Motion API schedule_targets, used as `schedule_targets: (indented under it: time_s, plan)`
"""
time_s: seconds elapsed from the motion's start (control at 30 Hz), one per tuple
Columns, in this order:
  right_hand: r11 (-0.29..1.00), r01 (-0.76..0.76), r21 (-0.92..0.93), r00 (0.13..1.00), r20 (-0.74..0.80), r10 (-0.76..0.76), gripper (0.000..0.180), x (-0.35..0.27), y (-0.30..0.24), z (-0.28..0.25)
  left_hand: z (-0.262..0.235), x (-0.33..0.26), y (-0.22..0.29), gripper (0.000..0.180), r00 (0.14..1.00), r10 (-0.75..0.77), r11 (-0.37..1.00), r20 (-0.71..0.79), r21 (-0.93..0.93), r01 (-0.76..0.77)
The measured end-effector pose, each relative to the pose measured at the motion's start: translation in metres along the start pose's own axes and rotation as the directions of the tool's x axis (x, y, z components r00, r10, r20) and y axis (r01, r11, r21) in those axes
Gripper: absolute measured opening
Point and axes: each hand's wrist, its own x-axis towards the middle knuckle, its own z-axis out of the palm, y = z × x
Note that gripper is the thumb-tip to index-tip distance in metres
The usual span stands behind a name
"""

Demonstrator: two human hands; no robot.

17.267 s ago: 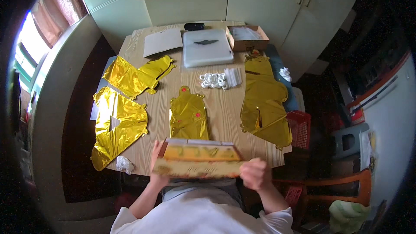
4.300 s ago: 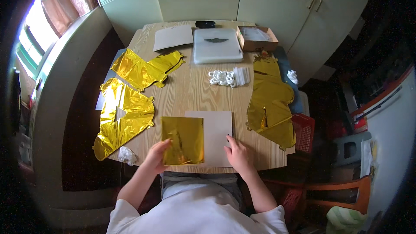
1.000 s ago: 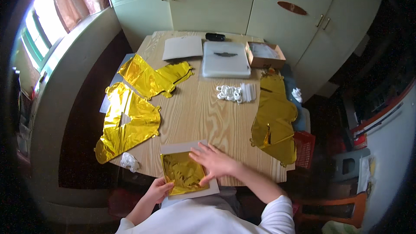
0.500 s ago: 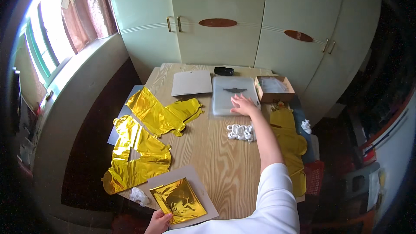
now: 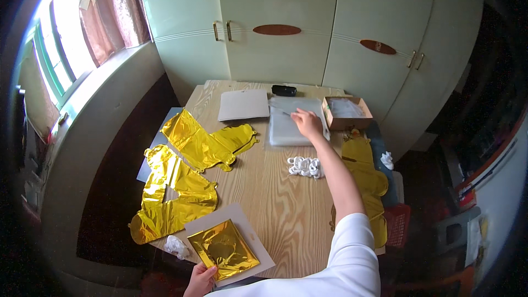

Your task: Folding gold-colored foil sheets and inserting them into cardboard packaging sleeves.

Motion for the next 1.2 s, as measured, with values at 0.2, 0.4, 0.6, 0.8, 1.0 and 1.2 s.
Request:
schedule_targets:
  time_s: [0.2,0.4,0.6,0.8,1.0,1.2]
  plan:
    - [0.995,0.097,0.006,0.977,0.19,-0.097,0.035,-0.097,-0.149,-0.068,-0.021,-0.011,-0.011,0.027,0.989,0.149,0.968,0.023,-0.206,-0.141]
    - [0.93,0.282,-0.236,0.93,0.305,-0.205,0.034,-0.254,-0.185,-0.037,-0.013,-0.035,0.008,0.024,0.97,0.241,0.937,0.032,-0.268,-0.224]
    - [0.856,0.302,-0.419,0.947,0.235,-0.219,0.037,-0.314,-0.189,-0.021,-0.021,-0.041,-0.014,0.024,0.985,0.138,0.972,0.103,-0.205,-0.115]
    - [0.838,0.337,-0.428,0.915,0.359,-0.185,0.037,-0.326,-0.178,-0.005,-0.013,-0.044,-0.028,0.02,0.995,-0.024,0.994,0.095,-0.101,0.034]
    - [0.972,0.207,-0.113,0.964,0.191,-0.183,0.017,-0.319,-0.175,-0.018,0.001,-0.037,-0.019,0.012,0.991,-0.113,0.992,0.074,-0.051,0.117]
    - [0.993,0.113,-0.023,0.978,0.181,-0.107,0.014,-0.316,-0.177,-0.023,-0.002,-0.026,-0.015,0.007,0.987,-0.152,0.988,0.058,-0.021,0.154]
